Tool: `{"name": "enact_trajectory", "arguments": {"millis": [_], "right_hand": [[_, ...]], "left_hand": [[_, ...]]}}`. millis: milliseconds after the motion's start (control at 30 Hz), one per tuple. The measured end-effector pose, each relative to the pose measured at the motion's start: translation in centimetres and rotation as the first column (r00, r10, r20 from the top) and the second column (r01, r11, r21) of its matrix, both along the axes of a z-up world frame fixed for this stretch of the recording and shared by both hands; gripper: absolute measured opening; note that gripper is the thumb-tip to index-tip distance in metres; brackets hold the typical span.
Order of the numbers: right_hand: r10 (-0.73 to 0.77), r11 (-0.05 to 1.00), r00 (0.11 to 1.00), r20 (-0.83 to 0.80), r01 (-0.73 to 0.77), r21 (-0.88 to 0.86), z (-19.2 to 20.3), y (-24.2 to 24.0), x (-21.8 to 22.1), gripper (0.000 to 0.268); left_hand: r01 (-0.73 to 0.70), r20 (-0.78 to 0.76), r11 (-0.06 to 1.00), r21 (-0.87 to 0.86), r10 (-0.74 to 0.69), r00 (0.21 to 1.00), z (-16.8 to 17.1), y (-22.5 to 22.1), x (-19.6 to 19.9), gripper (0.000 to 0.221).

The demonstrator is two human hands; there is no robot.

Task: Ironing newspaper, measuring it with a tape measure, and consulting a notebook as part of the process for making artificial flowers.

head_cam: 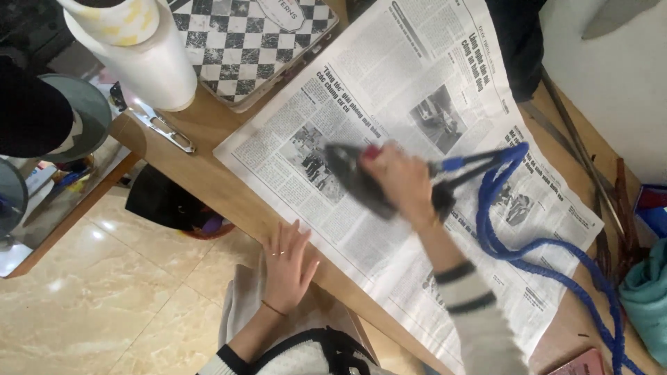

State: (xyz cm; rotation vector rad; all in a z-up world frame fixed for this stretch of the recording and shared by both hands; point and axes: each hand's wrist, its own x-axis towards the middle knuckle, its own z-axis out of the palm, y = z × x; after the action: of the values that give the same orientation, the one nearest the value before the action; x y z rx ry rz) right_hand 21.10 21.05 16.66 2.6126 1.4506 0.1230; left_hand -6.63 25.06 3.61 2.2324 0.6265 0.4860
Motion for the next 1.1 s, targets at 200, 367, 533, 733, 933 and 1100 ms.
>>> {"name": "enact_trajectory", "arguments": {"millis": [200,367,533,733,933,1100], "right_hand": [[-0.191,0.966,0.971,-0.143,0.212,0.148,-1.0,1.3,6.7,0.047],[-0.382,0.921,0.854,-0.354,0.383,-0.072,3.2,1.7,0.2,0.051],[-0.126,0.979,0.965,-0.231,0.083,-0.187,2.4,-2.5,-5.9,0.054],[0.103,0.994,0.986,0.128,-0.106,0.010,-1.1,-6.7,-5.3,0.063],[-0.238,0.967,0.960,-0.148,0.219,-0.130,1.0,-3.1,3.4,0.060],[-0.417,0.892,0.834,-0.360,0.452,0.015,2.7,-1.3,9.8,0.068]], "left_hand": [[0.179,-0.256,0.912,0.370,-0.085,0.963,-1.1,-0.8,0.3,0.078],[0.153,-0.281,0.900,0.408,-0.035,0.959,-0.6,-0.4,1.0,0.079],[0.107,-0.258,0.951,0.290,-0.030,0.966,-0.1,0.7,2.3,0.077],[0.097,-0.204,0.956,0.278,-0.040,0.978,-0.2,1.1,3.7,0.077],[0.154,-0.204,0.883,0.443,-0.068,0.977,-1.3,0.2,4.4,0.080],[0.194,-0.236,0.868,0.458,-0.092,0.967,-1.3,0.2,4.0,0.075]]}}
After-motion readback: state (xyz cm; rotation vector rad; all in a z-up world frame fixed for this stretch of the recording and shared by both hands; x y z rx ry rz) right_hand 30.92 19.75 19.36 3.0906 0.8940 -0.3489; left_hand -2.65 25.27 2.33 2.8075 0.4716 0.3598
